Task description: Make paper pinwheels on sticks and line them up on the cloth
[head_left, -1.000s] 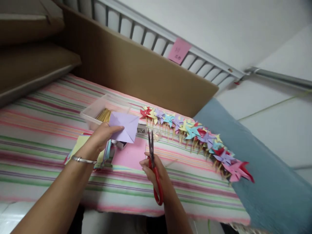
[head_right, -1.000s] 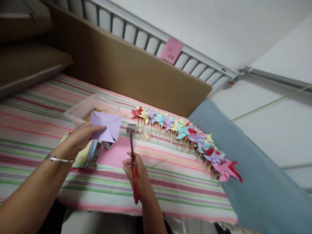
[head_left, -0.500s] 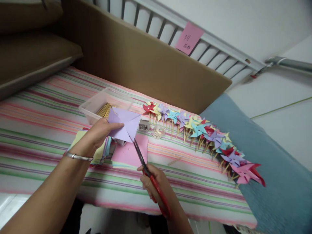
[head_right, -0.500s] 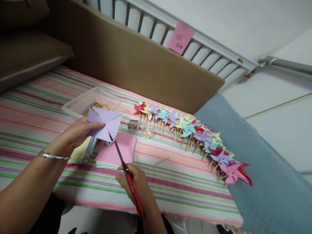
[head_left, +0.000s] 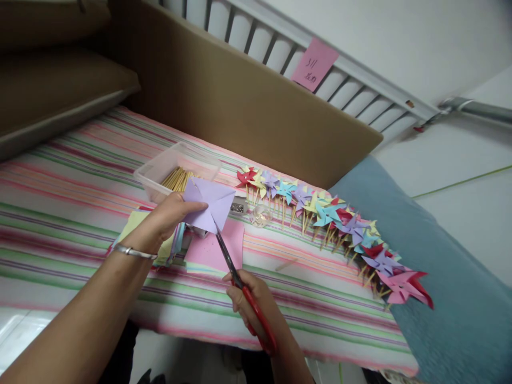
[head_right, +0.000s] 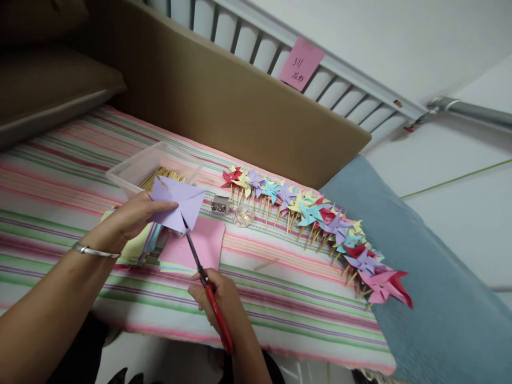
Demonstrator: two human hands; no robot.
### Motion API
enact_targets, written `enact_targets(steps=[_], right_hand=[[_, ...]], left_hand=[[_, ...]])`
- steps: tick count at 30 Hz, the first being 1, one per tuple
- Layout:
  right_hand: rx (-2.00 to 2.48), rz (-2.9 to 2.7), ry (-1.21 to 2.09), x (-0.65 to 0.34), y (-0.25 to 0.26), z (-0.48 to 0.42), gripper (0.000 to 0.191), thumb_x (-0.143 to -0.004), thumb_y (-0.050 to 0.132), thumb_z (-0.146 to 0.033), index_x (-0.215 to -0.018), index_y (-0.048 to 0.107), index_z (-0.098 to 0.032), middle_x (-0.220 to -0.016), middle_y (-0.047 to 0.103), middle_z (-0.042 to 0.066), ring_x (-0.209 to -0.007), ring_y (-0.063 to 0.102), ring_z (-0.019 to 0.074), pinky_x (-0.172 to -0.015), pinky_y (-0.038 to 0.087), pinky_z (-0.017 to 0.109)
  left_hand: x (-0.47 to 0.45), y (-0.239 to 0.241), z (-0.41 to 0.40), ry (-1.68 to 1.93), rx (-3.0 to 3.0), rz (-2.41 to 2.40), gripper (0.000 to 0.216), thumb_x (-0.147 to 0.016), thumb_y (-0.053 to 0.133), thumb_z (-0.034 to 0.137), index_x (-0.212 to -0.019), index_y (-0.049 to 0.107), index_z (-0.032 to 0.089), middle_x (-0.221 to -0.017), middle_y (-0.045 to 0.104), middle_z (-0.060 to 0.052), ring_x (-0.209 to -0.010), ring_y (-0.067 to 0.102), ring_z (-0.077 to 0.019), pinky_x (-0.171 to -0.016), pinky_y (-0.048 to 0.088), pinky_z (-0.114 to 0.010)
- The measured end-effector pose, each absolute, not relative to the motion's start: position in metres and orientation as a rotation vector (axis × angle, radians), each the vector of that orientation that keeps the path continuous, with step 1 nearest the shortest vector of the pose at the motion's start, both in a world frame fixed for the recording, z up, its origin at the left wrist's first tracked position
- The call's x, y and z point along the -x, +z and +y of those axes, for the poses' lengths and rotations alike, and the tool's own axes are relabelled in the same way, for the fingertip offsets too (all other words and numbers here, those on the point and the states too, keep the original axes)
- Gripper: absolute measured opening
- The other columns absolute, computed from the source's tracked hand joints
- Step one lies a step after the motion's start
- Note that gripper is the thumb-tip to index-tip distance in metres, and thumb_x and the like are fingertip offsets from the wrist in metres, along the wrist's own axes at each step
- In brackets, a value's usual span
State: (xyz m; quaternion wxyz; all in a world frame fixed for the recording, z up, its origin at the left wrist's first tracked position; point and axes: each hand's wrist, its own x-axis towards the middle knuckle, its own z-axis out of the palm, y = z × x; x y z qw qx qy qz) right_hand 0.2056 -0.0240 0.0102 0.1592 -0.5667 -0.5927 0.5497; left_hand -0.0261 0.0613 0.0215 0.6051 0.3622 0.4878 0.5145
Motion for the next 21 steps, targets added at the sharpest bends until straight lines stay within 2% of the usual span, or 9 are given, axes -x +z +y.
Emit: enact_targets(steps=[8,16,21], right_hand=[[1.587,-1.66,1.55,-0.206,0.008,-0.023,0.027,-0.08,0.058,-0.037,-0.097,0.061,-0.018,-0.057,0.049,-0.005,-0.037,0.034,0.003,-0.037,0.025,0.016],[1.519,-1.651,1.574,-0.208,0.002,-0.02,0.031,-0.078,0.06,-0.04,-0.099,0.061,-0.017,-0.057,0.047,-0.005,-0.04,0.037,0.0045,-0.037,0.029,0.017],[1.521,-1.652,1.55,-0.208,-0.002,-0.018,0.031,-0.077,0.062,-0.039,-0.099,0.062,-0.017,-0.057,0.046,-0.005,-0.042,0.035,0.005,-0.039,0.03,0.017]], left_hand=[[0.019,0.023,0.06,1.12,-0.842,1.183,0.023,-0.055,0.075,0.027,-0.073,0.069,0.013,-0.064,0.07,-0.006,-0.054,0.061,-0.0178,-0.048,0.045,-0.026],[0.01,0.022,0.06,1.125,-0.836,1.169,0.026,-0.052,0.077,0.025,-0.075,0.071,0.013,-0.071,0.072,-0.006,-0.062,0.063,-0.0184,-0.059,0.046,-0.027],[0.01,0.022,0.06,1.115,-0.826,1.14,0.025,-0.053,0.077,0.026,-0.074,0.072,0.013,-0.072,0.072,-0.005,-0.063,0.063,-0.018,-0.06,0.046,-0.026]])
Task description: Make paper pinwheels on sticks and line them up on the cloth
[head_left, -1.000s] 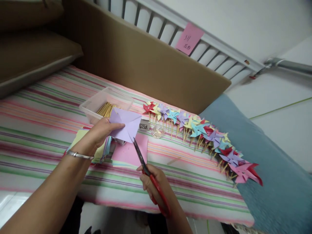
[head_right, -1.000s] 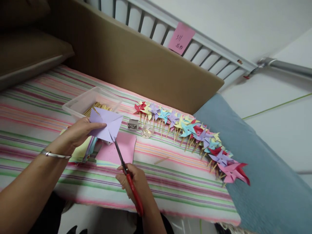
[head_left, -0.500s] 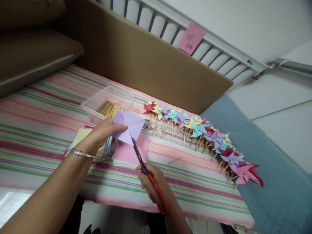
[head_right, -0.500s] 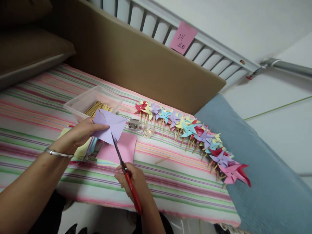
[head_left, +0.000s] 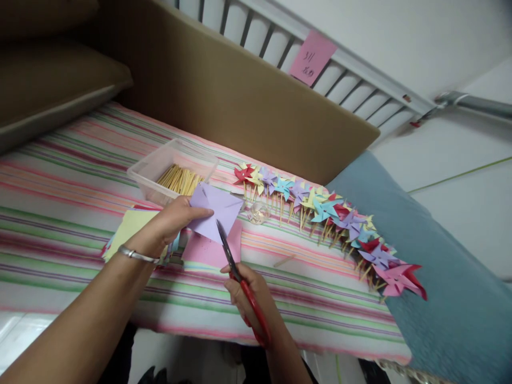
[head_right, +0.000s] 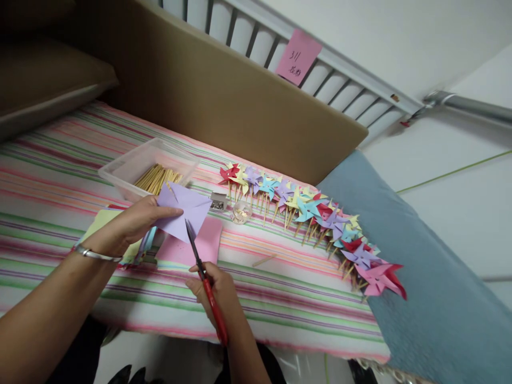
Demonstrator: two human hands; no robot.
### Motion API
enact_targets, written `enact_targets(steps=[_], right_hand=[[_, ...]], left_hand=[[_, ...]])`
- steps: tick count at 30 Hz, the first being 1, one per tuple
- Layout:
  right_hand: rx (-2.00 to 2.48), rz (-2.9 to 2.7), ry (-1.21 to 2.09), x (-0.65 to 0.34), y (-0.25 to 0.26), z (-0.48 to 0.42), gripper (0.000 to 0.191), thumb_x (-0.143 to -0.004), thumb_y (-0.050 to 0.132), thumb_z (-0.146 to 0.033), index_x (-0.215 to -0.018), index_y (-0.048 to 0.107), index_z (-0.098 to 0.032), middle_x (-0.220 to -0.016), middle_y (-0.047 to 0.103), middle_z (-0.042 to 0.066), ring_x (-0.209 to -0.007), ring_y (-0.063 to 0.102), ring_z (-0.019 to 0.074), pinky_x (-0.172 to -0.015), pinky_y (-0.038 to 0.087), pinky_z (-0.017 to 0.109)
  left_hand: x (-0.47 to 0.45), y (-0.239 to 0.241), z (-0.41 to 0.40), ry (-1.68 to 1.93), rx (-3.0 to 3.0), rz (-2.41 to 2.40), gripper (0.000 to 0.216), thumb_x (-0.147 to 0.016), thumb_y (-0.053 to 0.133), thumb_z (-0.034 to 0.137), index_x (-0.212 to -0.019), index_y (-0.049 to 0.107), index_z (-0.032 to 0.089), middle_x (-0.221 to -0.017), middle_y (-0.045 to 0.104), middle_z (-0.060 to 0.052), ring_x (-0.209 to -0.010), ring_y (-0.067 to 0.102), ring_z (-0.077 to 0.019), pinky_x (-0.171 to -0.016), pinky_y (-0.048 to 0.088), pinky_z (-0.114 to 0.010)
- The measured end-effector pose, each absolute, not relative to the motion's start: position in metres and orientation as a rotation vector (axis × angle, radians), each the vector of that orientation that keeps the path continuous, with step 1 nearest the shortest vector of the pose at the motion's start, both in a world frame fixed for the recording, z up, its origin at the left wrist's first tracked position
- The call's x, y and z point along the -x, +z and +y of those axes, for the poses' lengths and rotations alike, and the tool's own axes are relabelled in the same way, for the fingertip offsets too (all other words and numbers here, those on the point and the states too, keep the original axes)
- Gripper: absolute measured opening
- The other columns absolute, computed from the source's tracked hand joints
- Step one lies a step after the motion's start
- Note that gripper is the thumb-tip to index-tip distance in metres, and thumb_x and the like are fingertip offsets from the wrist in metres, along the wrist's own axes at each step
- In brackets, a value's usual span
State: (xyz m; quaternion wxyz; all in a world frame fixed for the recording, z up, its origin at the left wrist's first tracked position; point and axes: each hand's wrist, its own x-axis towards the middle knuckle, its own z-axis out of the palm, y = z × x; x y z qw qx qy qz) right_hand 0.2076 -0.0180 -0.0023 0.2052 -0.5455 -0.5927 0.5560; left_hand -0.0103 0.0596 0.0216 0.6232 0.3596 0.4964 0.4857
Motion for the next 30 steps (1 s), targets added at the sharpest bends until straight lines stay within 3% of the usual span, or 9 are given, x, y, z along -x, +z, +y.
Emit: enact_targets(steps=[22,30], right_hand=[[1.531,-1.632,1.521,-0.2029,-0.0028,-0.0203,0.028,-0.077,0.061,-0.04,-0.092,0.061,-0.017,-0.054,0.039,-0.007,-0.043,0.034,0.0064,-0.039,0.026,0.018],[1.537,-1.831,1.366,-0.2048,0.0034,-0.0187,0.025,-0.08,0.057,-0.04,-0.089,0.061,-0.017,-0.055,0.041,-0.006,-0.047,0.035,0.0078,-0.046,0.029,0.021]], left_hand=[[0.0091,0.0244,0.0599,1.124,-0.801,1.153,0.031,-0.05,0.079,0.027,-0.076,0.071,0.012,-0.074,0.073,-0.007,-0.064,0.063,-0.0193,-0.061,0.046,-0.028],[0.0136,0.0213,0.0622,1.141,-0.796,1.205,0.029,-0.052,0.077,0.027,-0.076,0.069,0.013,-0.065,0.07,-0.006,-0.055,0.062,-0.0197,-0.049,0.045,-0.028]])
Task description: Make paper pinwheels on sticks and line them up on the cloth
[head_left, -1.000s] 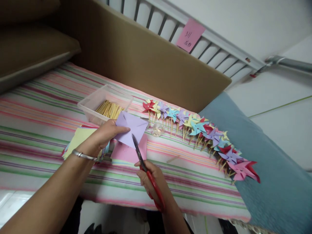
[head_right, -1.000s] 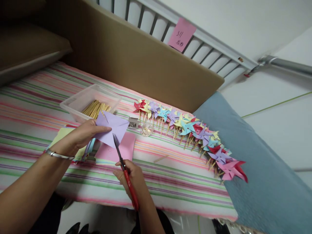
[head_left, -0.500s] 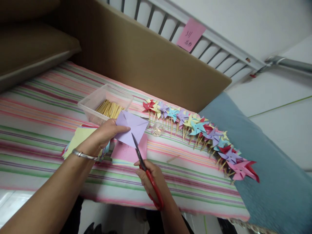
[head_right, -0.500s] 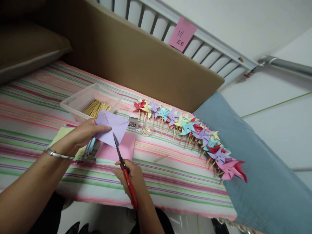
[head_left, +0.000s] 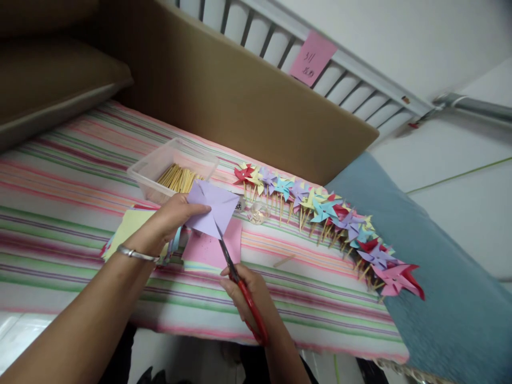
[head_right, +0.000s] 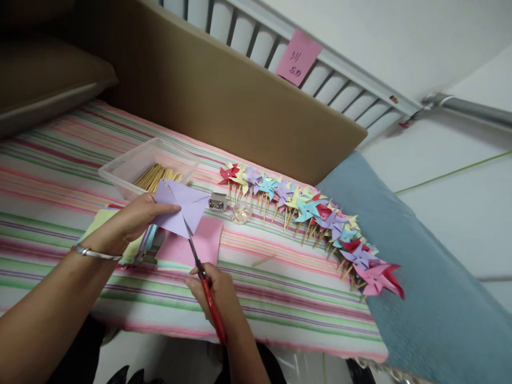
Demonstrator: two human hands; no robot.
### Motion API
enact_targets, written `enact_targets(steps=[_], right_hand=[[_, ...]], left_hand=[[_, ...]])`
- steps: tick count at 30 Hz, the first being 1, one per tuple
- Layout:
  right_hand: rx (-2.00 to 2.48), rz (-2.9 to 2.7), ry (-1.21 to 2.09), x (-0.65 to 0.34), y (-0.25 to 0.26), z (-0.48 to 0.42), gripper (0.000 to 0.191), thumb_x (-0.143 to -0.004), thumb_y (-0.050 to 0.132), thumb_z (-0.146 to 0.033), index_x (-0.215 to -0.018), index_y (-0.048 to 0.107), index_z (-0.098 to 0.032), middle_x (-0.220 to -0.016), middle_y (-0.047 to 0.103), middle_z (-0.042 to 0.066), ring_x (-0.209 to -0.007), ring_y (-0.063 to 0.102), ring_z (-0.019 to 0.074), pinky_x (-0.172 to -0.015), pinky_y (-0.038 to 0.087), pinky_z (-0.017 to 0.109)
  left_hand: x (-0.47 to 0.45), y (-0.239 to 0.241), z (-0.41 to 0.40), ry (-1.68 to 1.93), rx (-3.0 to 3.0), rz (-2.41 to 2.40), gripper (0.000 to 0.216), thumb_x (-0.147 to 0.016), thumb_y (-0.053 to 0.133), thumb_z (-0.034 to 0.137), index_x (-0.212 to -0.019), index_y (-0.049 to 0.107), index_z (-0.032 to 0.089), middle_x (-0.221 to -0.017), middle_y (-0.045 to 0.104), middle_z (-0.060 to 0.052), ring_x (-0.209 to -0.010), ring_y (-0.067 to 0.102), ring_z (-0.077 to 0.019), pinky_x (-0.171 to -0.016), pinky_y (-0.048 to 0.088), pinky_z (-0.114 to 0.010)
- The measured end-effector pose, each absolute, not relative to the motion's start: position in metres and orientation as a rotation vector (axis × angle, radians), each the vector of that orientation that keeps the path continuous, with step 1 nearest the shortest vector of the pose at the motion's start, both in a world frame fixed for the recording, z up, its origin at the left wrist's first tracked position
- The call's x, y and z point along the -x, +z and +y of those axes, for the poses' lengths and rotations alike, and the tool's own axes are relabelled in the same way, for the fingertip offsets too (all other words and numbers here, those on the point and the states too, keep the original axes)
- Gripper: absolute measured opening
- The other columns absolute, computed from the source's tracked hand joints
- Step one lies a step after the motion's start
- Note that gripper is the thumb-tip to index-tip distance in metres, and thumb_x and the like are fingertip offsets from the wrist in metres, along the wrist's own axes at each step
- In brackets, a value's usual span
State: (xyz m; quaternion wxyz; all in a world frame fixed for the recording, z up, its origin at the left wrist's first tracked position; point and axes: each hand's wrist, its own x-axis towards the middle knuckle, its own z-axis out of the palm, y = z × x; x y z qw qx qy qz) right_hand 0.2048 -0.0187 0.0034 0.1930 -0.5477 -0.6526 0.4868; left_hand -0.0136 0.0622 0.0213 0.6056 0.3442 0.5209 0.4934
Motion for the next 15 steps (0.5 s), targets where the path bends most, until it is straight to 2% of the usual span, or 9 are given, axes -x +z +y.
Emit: enact_targets(steps=[4,6,8,10,12,15], right_hand=[[1.391,-2.117,1.378,-0.232,0.017,-0.026,0.018,-0.077,0.062,-0.029,-0.092,0.067,-0.021,-0.061,0.05,-0.003,-0.057,0.046,0.0113,-0.055,0.036,0.023],[1.378,-1.982,1.426,-0.25,0.024,-0.031,0.024,-0.077,0.061,-0.029,-0.1,0.065,-0.022,-0.063,0.053,-0.002,-0.055,0.048,0.0122,-0.053,0.038,0.024],[1.406,-1.674,1.39,-0.265,0.029,-0.031,0.034,-0.081,0.056,-0.033,-0.114,0.056,-0.021,-0.061,0.052,-0.002,-0.05,0.049,0.0134,-0.047,0.038,0.024],[1.313,-1.553,1.296,-0.273,0.033,-0.022,0.042,-0.082,0.057,-0.037,-0.119,0.047,-0.021,-0.072,0.06,0.004,-0.063,0.059,0.019,-0.053,0.045,0.029],[1.235,-1.599,1.119,-0.274,0.037,-0.005,0.043,-0.08,0.06,-0.04,-0.117,0.046,-0.023,-0.093,0.064,0.01,-0.083,0.061,0.0236,-0.064,0.05,0.034],[1.367,-1.685,0.943,-0.261,0.042,0.022,0.041,-0.081,0.06,-0.039,-0.116,0.046,-0.023,-0.104,0.063,0.011,-0.091,0.06,0.0231,-0.072,0.049,0.035]], left_hand=[[0.02,0.023,0.062,1.176,-0.778,1.179,0.023,-0.055,0.075,0.027,-0.073,0.068,0.014,-0.064,0.069,-0.007,-0.054,0.062,-0.0202,-0.048,0.046,-0.029],[0.019,0.023,0.061,1.177,-0.767,1.19,0.024,-0.053,0.076,0.026,-0.073,0.068,0.014,-0.065,0.07,-0.007,-0.055,0.062,-0.0199,-0.049,0.046,-0.029],[0.014,0.022,0.061,1.14,-0.784,1.185,0.026,-0.053,0.076,0.025,-0.075,0.069,0.014,-0.068,0.071,-0.006,-0.057,0.062,-0.019,-0.051,0.046,-0.028],[0.007,0.02,0.06,1.073,-0.837,1.141,0.025,-0.054,0.074,0.024,-0.077,0.071,0.014,-0.071,0.071,-0.005,-0.06,0.063,-0.0178,-0.056,0.046,-0.027],[-0.001,0.016,0.058,0.99,-0.912,1.094,0.022,-0.058,0.072,0.024,-0.077,0.071,0.014,-0.071,0.071,-0.004,-0.06,0.062,-0.0167,-0.058,0.046,-0.026],[-0.011,0.009,0.056,0.854,-1.047,1.055,0.017,-0.061,0.068,0.024,-0.075,0.071,0.015,-0.065,0.069,-0.002,-0.057,0.06,-0.0161,-0.057,0.044,-0.026]])
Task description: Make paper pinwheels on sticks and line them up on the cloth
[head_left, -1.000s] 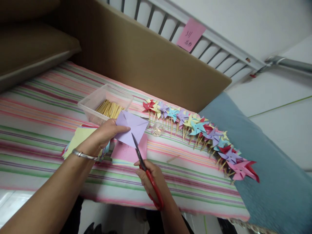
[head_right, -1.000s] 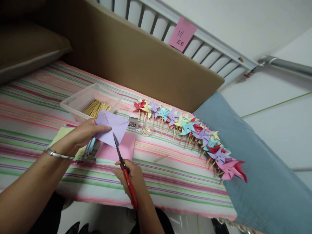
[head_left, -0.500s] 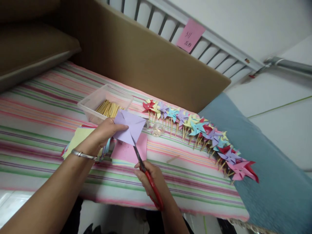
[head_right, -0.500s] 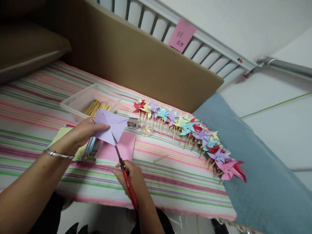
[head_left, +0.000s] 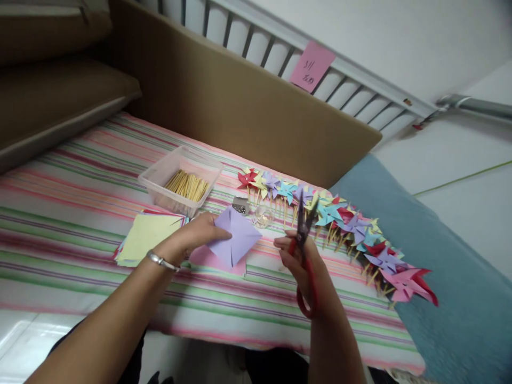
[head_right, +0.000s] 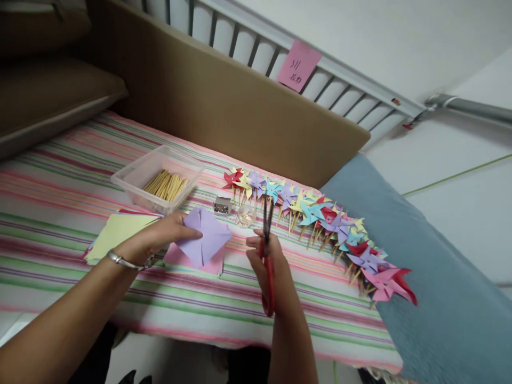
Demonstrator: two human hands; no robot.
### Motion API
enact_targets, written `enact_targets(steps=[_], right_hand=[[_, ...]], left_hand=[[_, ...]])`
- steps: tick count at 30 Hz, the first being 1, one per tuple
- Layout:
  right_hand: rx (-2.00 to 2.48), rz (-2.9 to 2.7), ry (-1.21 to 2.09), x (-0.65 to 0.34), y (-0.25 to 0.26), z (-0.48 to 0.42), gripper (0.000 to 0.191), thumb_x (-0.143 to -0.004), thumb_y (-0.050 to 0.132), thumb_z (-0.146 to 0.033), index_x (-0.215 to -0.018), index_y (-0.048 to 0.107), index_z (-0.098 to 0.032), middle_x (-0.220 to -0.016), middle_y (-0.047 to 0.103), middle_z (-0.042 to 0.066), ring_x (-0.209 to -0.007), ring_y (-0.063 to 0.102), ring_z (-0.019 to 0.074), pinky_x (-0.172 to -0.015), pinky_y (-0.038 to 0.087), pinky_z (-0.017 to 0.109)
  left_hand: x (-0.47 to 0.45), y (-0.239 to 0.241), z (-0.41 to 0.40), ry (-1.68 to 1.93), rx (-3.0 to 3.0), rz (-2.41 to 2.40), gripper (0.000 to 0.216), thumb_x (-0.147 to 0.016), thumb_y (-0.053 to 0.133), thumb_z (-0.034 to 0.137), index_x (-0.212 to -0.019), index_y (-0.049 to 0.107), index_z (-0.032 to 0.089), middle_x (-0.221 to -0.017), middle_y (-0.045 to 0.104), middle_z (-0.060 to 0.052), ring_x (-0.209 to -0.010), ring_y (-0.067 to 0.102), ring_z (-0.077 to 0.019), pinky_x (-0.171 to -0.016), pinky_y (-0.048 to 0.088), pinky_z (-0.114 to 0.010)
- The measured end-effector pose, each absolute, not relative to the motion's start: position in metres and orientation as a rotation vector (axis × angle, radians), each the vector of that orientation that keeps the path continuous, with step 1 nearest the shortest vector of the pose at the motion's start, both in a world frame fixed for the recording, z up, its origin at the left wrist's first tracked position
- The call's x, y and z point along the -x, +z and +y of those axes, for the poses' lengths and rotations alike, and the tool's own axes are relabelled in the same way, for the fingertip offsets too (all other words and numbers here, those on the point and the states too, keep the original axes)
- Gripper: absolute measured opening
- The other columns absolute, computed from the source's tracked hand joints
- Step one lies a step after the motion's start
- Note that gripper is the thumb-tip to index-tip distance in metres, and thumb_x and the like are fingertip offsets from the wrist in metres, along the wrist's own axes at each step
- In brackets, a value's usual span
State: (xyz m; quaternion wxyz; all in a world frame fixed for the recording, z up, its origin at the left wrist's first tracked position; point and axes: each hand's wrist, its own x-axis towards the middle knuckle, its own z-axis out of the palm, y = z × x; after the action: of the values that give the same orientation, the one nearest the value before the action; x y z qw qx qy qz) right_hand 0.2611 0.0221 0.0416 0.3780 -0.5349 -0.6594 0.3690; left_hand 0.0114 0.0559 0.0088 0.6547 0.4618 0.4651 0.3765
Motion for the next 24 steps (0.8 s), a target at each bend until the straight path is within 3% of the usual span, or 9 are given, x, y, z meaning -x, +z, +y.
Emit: enact_targets(steps=[3,9,16,21,24], right_hand=[[1.433,-1.782,0.965,-0.24,0.041,0.038,0.039,-0.078,0.061,-0.036,-0.111,0.049,-0.02,-0.094,0.063,0.007,-0.082,0.061,0.0194,-0.072,0.048,0.032],[1.406,-1.838,1.094,-0.221,0.02,0.04,0.03,-0.072,0.059,-0.02,-0.1,0.051,-0.018,-0.068,0.053,-0.004,-0.057,0.049,0.0112,-0.054,0.039,0.023],[1.113,-1.24,1.198,-0.214,-0.005,0.044,0.027,-0.075,0.056,-0.024,-0.101,0.048,-0.021,-0.063,0.046,-0.007,-0.051,0.046,0.0093,-0.051,0.039,0.022],[1.079,-1.012,1.029,-0.203,-0.007,0.045,0.023,-0.074,0.06,-0.024,-0.095,0.05,-0.022,-0.073,0.05,-0.006,-0.055,0.047,0.0074,-0.053,0.04,0.02],[1.092,-0.998,1.007,-0.198,-0.008,0.042,0.023,-0.074,0.06,-0.023,-0.095,0.05,-0.022,-0.07,0.05,-0.007,-0.051,0.045,0.0065,-0.051,0.04,0.02]], left_hand=[[-0.018,0.002,0.055,0.736,-1.182,1.028,0.013,-0.061,0.067,0.023,-0.07,0.069,0.015,-0.062,0.067,-0.001,-0.057,0.059,-0.0165,-0.056,0.043,-0.026],[-0.021,-0.002,0.057,0.666,-1.211,1.003,0.015,-0.062,0.069,0.024,-0.074,0.069,0.014,-0.065,0.067,-0.002,-0.06,0.059,-0.0165,-0.058,0.045,-0.026],[-0.03,0.009,0.057,1.016,-0.731,0.835,0.026,-0.07,0.071,0.036,-0.087,0.07,0.016,-0.077,0.07,-0.004,-0.066,0.062,-0.015,-0.057,0.047,-0.024],[-0.063,0.001,0.048,1.124,-0.541,0.745,0.027,-0.067,0.076,0.028,-0.091,0.071,0.018,-0.094,0.072,-0.006,-0.082,0.065,-0.018,-0.07,0.052,-0.028],[-0.079,-0.008,0.044,1.217,-0.49,0.844,0.031,-0.064,0.078,0.027,-0.092,0.071,0.016,-0.095,0.073,-0.007,-0.082,0.065,-0.0174,-0.074,0.052,-0.028]])
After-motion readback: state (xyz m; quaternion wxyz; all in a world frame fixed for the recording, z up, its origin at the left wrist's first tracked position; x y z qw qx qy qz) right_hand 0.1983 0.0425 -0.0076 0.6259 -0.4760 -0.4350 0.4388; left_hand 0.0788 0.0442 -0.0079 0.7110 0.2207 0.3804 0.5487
